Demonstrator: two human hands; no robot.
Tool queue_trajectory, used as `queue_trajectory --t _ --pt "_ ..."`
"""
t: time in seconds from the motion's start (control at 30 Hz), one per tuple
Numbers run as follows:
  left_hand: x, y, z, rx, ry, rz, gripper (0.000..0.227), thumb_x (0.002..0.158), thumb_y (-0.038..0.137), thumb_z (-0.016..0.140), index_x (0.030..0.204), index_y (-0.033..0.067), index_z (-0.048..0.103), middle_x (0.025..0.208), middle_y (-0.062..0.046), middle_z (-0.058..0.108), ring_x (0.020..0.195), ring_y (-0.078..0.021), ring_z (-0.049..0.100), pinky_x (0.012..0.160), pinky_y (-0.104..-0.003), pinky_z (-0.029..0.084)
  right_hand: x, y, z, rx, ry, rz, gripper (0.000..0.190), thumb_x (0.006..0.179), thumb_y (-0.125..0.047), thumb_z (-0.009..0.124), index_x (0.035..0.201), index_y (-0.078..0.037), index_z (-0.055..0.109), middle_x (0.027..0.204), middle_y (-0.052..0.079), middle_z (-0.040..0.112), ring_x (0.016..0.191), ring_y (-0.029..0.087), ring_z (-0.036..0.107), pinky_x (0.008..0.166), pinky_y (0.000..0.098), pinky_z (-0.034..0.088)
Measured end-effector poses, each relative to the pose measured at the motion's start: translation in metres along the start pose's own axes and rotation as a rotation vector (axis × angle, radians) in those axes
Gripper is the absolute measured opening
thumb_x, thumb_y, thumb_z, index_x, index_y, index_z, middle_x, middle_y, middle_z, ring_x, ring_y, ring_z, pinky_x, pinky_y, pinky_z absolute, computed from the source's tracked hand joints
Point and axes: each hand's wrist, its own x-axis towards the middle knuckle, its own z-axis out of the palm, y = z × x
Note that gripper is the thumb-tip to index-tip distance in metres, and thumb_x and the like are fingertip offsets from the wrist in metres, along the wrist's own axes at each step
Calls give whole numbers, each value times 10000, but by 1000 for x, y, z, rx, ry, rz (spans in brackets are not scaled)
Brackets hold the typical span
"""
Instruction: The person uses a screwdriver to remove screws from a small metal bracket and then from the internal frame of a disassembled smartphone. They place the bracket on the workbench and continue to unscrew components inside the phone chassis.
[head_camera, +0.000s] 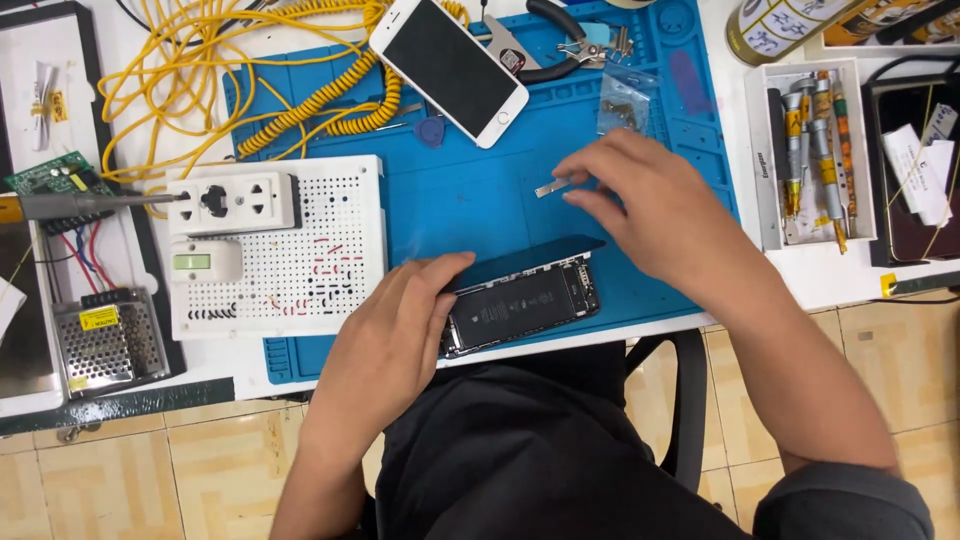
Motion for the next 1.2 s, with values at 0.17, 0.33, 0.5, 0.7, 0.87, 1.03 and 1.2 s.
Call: queue_trajectory --t 0.17,0.33,0.5,0.7,0.87,1.03,1.2 --pt "1 -5 8 -79 35 -27 368 1180 41 499 1541 103 457 1320 -226 639 1119 -391 685 765 -476 586 14 3 -2 -73 -93 89 213 1092 -167 754 1295 -107 726 1222 124 659 1096 324 693 812 513 592" --pt "-1 -13 15 -50 66 27 371 1180 -4 480 1505 161 415 1328 -199 590 1046 -362 672 677 -454 556 17 -2 -4 -74 -133 157 177 1090 -212 767 1246 -142 717 1224 111 621 962 310 710 762 509 599" --pt "-4 -16 19 -27 72 -35 273 1162 41 516 1407 151 466 1365 -206 610 1118 -377 708 601 -450 579 20 -4 -6 -52 -155 202 145 1080 -195 767 1176 -151 667 1192 82 634 916 282 673 748 491 581" --pt "-3 -14 23 -214 159 -196 198 1160 185 523 1324 80 563 1217 -139 712 966 -302 762 751 -415 636 17 -2 0 -79 -63 123 143 1033 -160 802 1083 -131 672 1091 74 726 863 269 717 677 455 571" --pt "1 -8 18 -246 140 -227 112 1151 139 534 1220 78 598 1287 -140 707 1083 -321 769 797 -410 621 6 2 -1 -60 -43 52 150 1032 -142 829 1056 -121 683 1009 60 730 878 280 682 803 473 547" --pt "1 -11 21 -221 106 -166 90 1155 91 517 1065 80 521 1426 -210 595 1174 -345 777 660 -417 596 -26 -14 -35 -41 30 190 193 1045 -147 822 1231 -122 778 1166 64 784 1009 235 740 797 409 591" --pt "-2 -14 23 27 86 -48 443 910 -190 622 1230 114 585 1395 -243 574 1157 -440 681 597 -459 524 -131 2 -26 418 312 227 160 1073 61 658 1213 -6 621 1306 196 668 1280 291 710 1217 392 598"
